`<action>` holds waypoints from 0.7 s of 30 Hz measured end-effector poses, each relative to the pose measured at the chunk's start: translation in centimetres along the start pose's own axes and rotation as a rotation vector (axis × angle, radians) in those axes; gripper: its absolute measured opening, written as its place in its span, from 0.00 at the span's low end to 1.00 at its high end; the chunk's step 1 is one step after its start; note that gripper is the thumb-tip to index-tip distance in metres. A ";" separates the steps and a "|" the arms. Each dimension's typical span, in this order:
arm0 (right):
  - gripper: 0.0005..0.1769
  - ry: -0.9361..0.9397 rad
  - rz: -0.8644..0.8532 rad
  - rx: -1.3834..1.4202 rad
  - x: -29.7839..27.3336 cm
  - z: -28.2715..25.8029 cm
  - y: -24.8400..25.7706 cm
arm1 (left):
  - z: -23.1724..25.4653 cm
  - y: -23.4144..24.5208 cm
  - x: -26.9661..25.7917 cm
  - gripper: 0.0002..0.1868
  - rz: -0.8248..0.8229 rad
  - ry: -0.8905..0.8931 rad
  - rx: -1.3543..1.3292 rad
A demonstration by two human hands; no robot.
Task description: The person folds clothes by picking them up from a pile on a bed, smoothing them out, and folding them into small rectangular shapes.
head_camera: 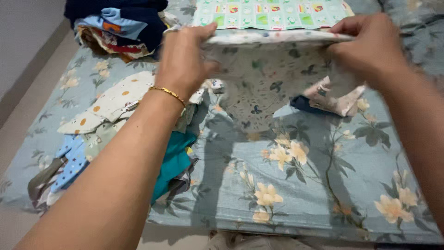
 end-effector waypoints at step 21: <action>0.16 0.093 -0.107 0.332 -0.1 0.8 4.9 | -7.1 0.4 0.2 0.14 0.210 0.262 -0.727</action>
Point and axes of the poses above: each hand's wrist, its own x-axis towards the middle knuckle, its own y-axis out of the back of the hand, z = x × y, the point moved 4 cm from there along x, towards the middle knuckle, and after that the axes turned 15 degrees about -y, right-handed, at the moved point
